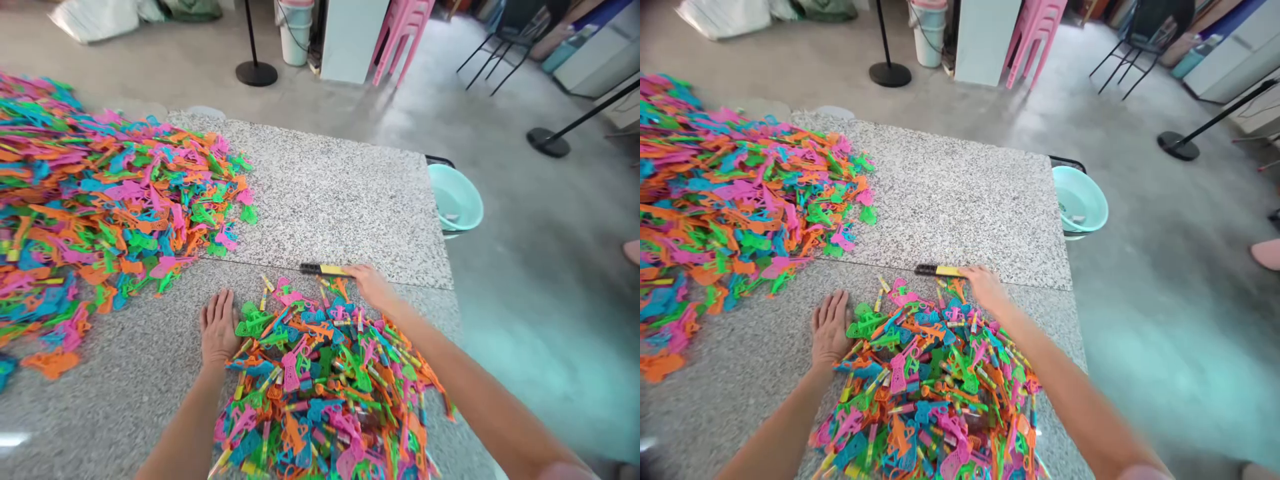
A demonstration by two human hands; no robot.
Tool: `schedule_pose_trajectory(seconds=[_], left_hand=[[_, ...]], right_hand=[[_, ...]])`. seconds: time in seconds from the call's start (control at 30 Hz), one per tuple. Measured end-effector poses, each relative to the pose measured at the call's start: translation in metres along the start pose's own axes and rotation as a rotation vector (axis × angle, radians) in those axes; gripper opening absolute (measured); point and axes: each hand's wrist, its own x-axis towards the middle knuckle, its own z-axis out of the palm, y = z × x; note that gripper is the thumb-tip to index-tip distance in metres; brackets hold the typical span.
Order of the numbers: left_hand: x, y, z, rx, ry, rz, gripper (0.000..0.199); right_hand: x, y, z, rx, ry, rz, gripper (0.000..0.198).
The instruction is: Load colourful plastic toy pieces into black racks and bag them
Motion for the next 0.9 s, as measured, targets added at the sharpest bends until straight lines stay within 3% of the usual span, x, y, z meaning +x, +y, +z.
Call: schedule_pose_trajectory(seconds=[0.07, 0.13, 0.23, 0.3, 0.33, 0.4, 0.47, 0.57, 0.63, 0.9], left_hand=[[0.001, 0.001, 0.0, -0.004, -0.001, -0.001, 0.054], [0.002, 0.001, -0.001, -0.007, 0.001, -0.004, 0.054], [0.003, 0.002, -0.002, -0.017, 0.001, 0.002, 0.054], [0.003, 0.003, -0.003, -0.028, -0.003, 0.012, 0.054], [0.003, 0.003, -0.003, -0.034, -0.004, 0.016, 0.054], [0.003, 0.004, -0.004, -0.047, -0.003, 0.022, 0.054], [0.003, 0.005, -0.006, -0.064, 0.001, 0.025, 0.054], [0.004, 0.005, -0.009, -0.096, 0.006, 0.033, 0.055], [0.005, 0.005, -0.01, -0.12, 0.006, 0.04, 0.055], [0.01, 0.008, -0.023, -0.135, -0.06, 0.015, 0.044]], right_hand=[[-0.033, -0.002, 0.001, 0.09, 0.029, -0.032, 0.045], [-0.076, -0.002, -0.001, 0.17, 0.192, 0.024, 0.042], [-0.174, 0.001, 0.012, 0.19, 0.608, 0.387, 0.042], [-0.258, 0.002, 0.041, 0.077, 0.836, 0.851, 0.051], [-0.3, 0.001, 0.061, 0.014, 0.864, 1.048, 0.054], [-0.375, -0.005, 0.109, -0.077, 0.849, 1.251, 0.054], [-0.424, -0.015, 0.157, -0.126, 0.788, 1.3, 0.054], [-0.446, -0.03, 0.209, -0.166, 0.739, 1.349, 0.055], [-0.442, -0.035, 0.225, -0.169, 0.767, 1.374, 0.056], [-0.438, -0.031, 0.232, -0.109, 0.847, 1.426, 0.061]])
